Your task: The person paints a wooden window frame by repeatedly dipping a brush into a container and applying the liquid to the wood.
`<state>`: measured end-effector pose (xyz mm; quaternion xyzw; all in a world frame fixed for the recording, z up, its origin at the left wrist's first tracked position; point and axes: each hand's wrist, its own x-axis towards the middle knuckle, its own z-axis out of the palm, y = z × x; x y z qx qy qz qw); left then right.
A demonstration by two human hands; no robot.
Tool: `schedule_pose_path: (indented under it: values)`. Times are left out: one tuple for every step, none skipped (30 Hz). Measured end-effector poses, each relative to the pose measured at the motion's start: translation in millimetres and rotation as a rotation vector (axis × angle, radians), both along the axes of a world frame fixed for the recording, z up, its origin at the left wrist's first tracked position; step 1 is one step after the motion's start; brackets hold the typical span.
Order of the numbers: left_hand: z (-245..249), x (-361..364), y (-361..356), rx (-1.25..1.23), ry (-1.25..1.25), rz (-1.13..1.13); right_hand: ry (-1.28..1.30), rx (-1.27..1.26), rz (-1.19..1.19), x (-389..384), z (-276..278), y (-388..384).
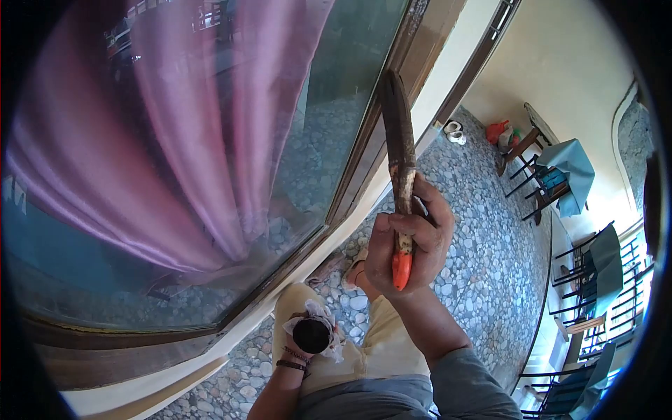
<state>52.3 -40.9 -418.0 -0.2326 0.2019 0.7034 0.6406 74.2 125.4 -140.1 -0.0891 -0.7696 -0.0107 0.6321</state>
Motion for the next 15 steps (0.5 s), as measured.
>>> schedule_pose_path:
  values:
    - [0.8,-0.2,0.2,-0.003,-0.001,0.000,0.016,-0.002,0.010,-0.6,-2.1,0.1]
    - [6.1,-1.2,0.8,0.025,0.042,-0.021,0.032,-0.005,0.019,-0.9,-3.5,0.1]
    - [8.6,-1.3,0.4,0.052,0.084,-0.042,0.032,-0.008,0.018,-0.5,-4.0,-0.4]
    - [5.4,-1.4,-0.1,0.050,0.084,-0.043,0.026,-0.010,0.008,0.1,-3.9,-1.1]
    - [0.4,-2.6,0.2,0.083,0.084,-0.078,0.020,-0.013,-0.002,0.2,-3.9,-1.9]
    - [-4.1,-2.9,0.5,0.116,0.084,-0.114,0.019,-0.016,-0.004,0.6,-3.8,-2.2]
    - [-8.4,-2.2,0.9,0.113,0.084,-0.115,0.014,-0.010,0.003,0.6,-3.7,-2.3]
    - [-7.5,-1.3,1.9,0.091,0.088,-0.090,0.009,-0.005,0.011,1.1,-4.2,-2.4]
    - [-6.1,-0.1,2.5,0.070,0.092,-0.064,0.008,-0.007,0.010,1.7,-5.1,-2.6]
    - [-4.1,0.8,2.3,0.067,0.091,-0.065,0.010,-0.017,0.028,2.0,-6.1,-2.9]
    - [9.7,-0.4,3.9,0.023,0.037,-0.033,0.011,-0.025,0.047,2.0,-7.1,-2.9]
    - [17.2,-1.2,4.1,-0.023,-0.018,0.000,0.011,-0.028,0.046,0.9,-8.0,-2.5]
    - [11.4,-1.2,3.0,-0.026,-0.018,-0.001,0.050,-0.026,0.068,-0.5,-9.3,-1.6]
    - [6.4,-2.5,3.0,0.034,0.023,-0.023,0.089,-0.024,0.089,-1.3,-10.4,-1.2]
    - [2.5,-2.9,2.1,0.095,0.064,-0.045,0.088,-0.026,0.089,-1.0,-11.3,-1.5]
